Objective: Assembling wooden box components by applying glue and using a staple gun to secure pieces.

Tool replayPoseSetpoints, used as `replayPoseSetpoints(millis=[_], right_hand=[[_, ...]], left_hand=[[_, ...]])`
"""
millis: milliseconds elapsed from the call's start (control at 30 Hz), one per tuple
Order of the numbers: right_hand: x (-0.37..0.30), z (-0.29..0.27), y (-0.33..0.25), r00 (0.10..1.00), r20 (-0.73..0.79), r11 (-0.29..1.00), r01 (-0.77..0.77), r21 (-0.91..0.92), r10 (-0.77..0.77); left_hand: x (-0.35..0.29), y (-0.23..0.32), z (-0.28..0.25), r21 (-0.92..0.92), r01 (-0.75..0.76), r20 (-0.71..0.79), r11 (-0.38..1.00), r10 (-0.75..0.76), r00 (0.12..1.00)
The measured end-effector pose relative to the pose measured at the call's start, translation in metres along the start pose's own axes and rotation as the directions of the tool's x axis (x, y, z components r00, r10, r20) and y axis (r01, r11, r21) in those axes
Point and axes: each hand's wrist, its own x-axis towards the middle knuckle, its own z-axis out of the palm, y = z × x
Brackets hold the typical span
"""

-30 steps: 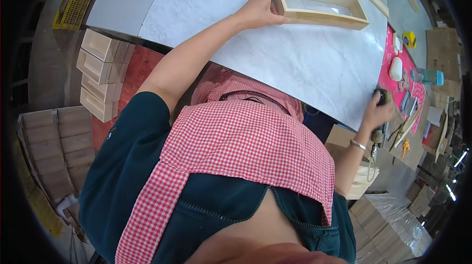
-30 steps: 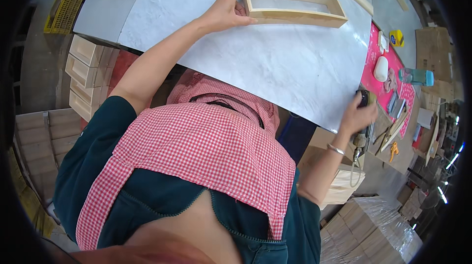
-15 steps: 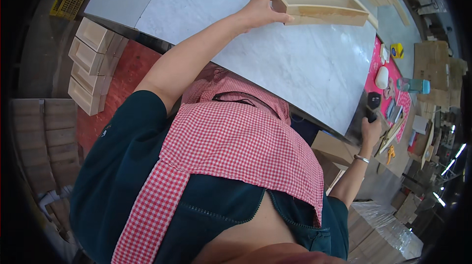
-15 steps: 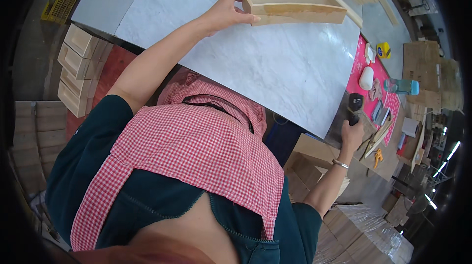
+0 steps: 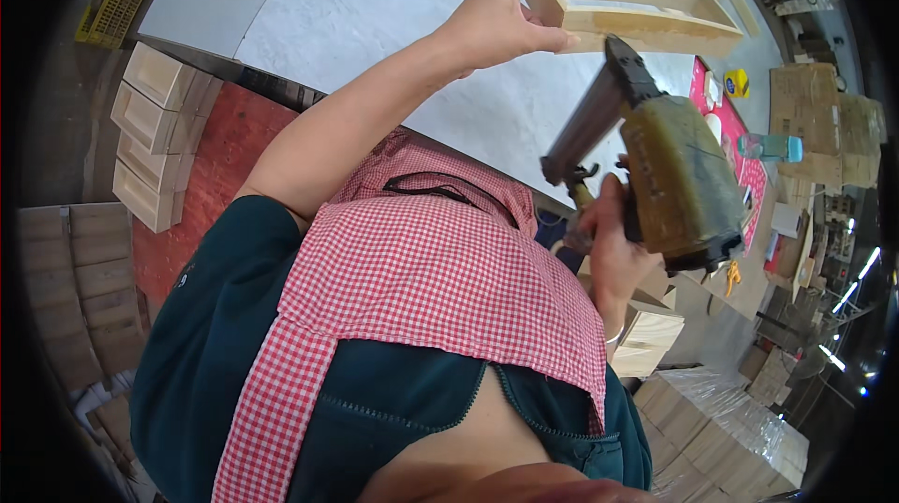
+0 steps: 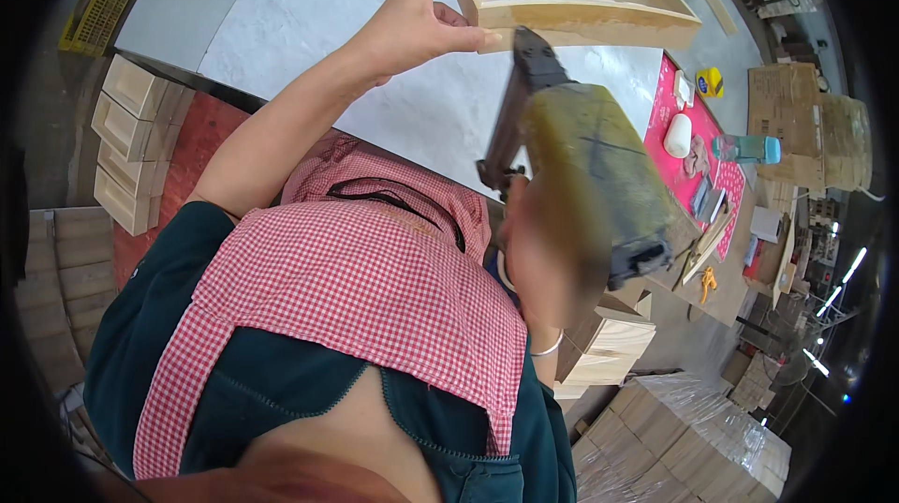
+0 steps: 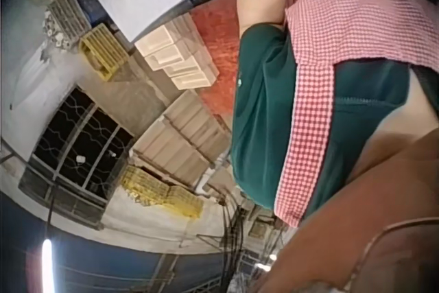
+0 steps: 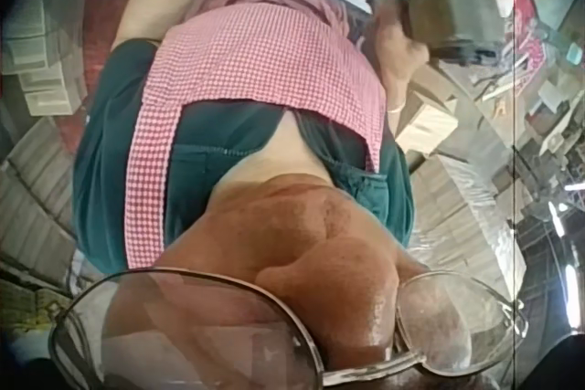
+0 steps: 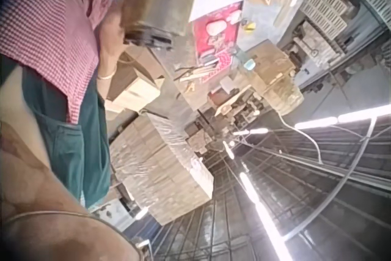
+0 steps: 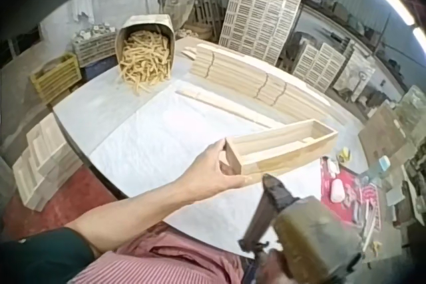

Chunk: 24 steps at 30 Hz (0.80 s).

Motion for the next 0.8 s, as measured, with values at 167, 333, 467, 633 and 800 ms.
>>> replayPoseSetpoints(millis=[167, 333, 467, 633, 800], right_hand=[[0.006, 0.028, -0.027, 0.995, -0.072, 0.913, -0.04, 0.407, 0.075], [0.006, 0.027, 0.005, 0.978, -0.079, 0.978, 0.2, 0.062, -0.195], [-0.002, 0.019, 0.02, 0.968, 0.251, 0.977, 0.062, -0.205, -0.009], [-0.003, 0.019, 0.022, 0.958, 0.286, 0.942, 0.101, -0.319, -0.005], [-0.003, 0.018, 0.022, 0.946, 0.324, 0.935, 0.127, -0.331, -0.013]], left_hand=[[-0.009, 0.012, -0.003, 0.028, -0.012, -0.008, 1.0, 0.012, 1.0], [-0.011, 0.011, -0.004, 0.022, 0.003, 0.019, 1.0, -0.004, 1.0], [-0.009, 0.009, -0.005, 0.003, -0.027, 0.045, 1.0, 0.027, 0.999], [-0.013, 0.011, -0.001, -0.011, 0.0, 0.04, 1.0, 0.001, 0.999], [-0.013, 0.011, -0.003, 0.005, -0.003, 0.047, 1.0, 0.003, 0.999]])
